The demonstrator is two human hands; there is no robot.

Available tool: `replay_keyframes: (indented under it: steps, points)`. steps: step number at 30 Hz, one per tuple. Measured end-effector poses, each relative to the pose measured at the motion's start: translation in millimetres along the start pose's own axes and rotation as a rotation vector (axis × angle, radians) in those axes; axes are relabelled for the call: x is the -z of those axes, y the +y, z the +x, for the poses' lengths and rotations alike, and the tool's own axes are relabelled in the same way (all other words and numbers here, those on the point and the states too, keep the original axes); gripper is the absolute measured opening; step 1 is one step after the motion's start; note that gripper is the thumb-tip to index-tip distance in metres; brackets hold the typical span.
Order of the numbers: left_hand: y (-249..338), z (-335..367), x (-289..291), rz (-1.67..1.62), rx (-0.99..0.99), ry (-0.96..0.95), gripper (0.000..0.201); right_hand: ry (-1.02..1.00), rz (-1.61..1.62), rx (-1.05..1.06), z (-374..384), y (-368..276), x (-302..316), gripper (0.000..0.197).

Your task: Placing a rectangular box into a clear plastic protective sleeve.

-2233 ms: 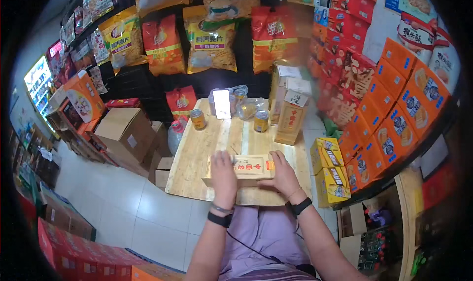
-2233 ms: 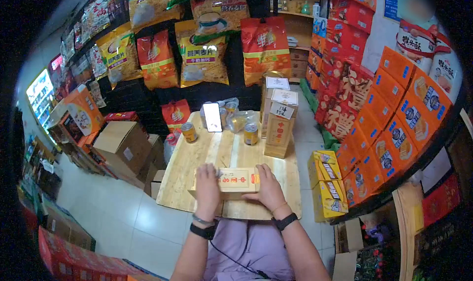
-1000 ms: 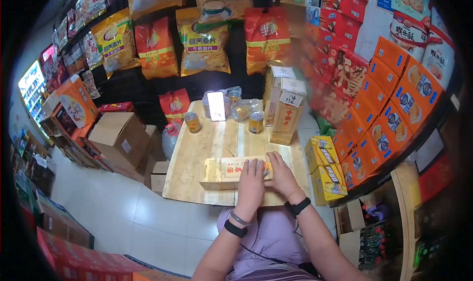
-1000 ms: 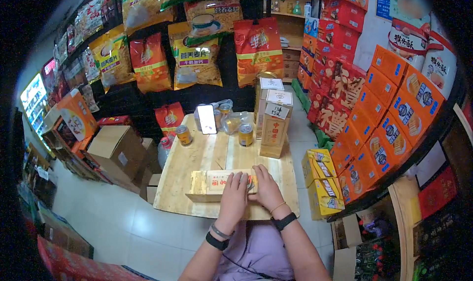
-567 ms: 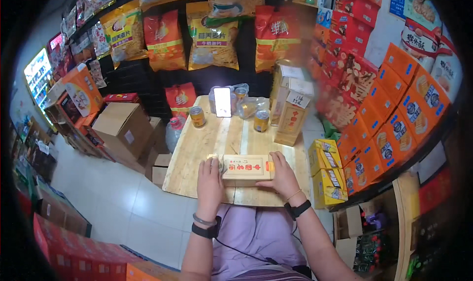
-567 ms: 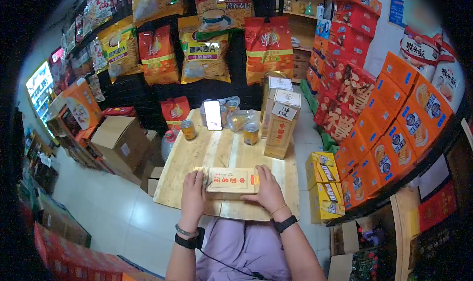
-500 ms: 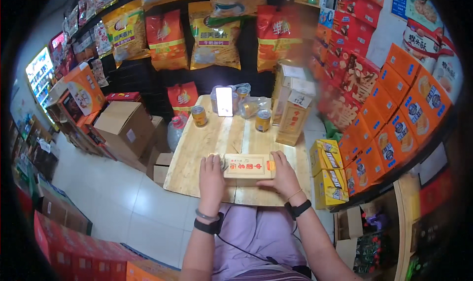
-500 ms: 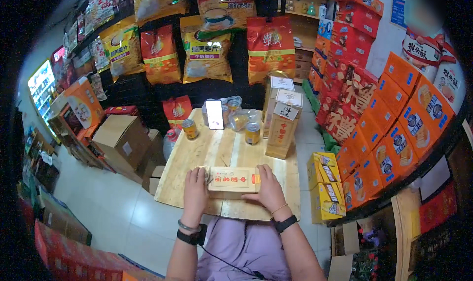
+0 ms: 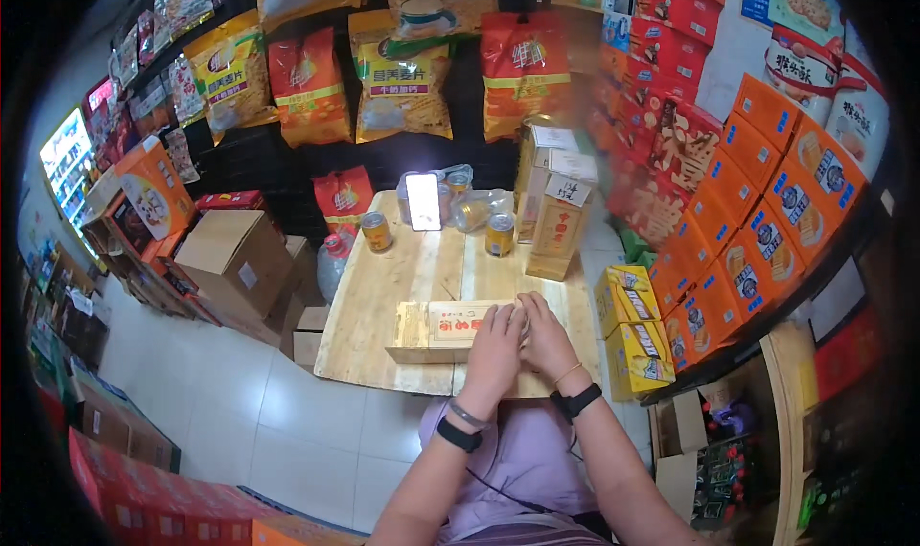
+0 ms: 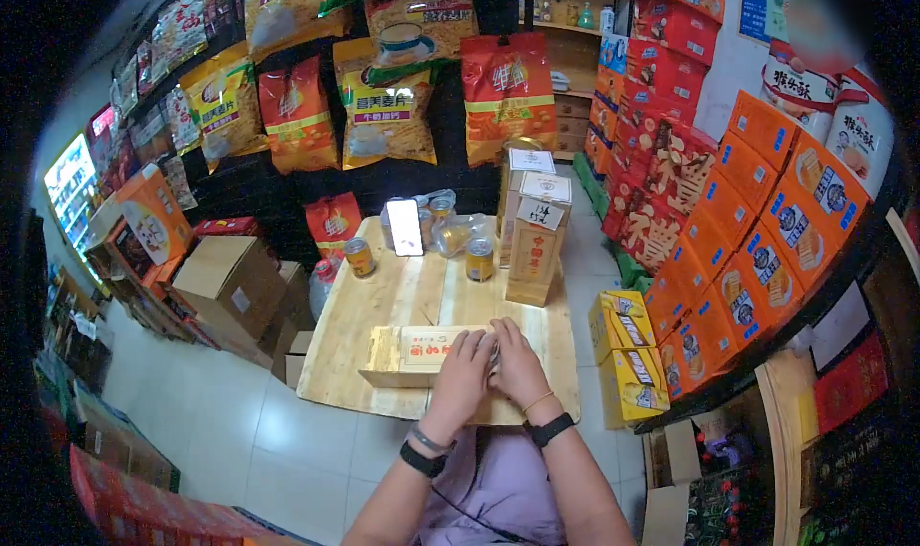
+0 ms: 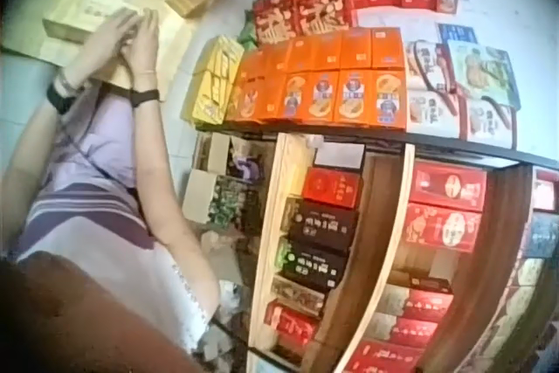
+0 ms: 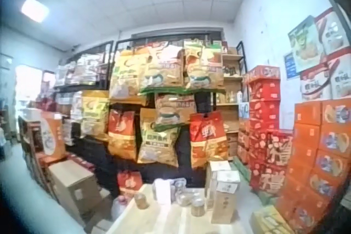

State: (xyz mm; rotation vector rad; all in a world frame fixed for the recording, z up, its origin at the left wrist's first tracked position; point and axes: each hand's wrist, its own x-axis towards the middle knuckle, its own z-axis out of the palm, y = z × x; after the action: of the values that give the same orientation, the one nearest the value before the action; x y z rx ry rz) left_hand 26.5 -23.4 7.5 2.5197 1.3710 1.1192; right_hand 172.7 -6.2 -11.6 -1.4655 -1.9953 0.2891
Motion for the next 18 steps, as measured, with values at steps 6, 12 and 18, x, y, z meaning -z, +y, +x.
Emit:
replay_keyframes:
  steps: [6,12,18]
  points:
    - [-21.7,-30.5,60.2,-0.017,0.121,-0.014,0.049,-0.029,0.001,-0.016,0.2,-22.8,15.3,0.107]
    - [-84.9,-40.6,72.9,0.216,0.338,0.013,0.049,-0.030,0.009,-0.025,2.0,-23.3,12.6,0.112]
    - [-77.0,-5.5,22.7,0.288,0.242,0.119,0.048,-0.049,0.035,-0.051,4.6,-25.4,13.2,0.110]
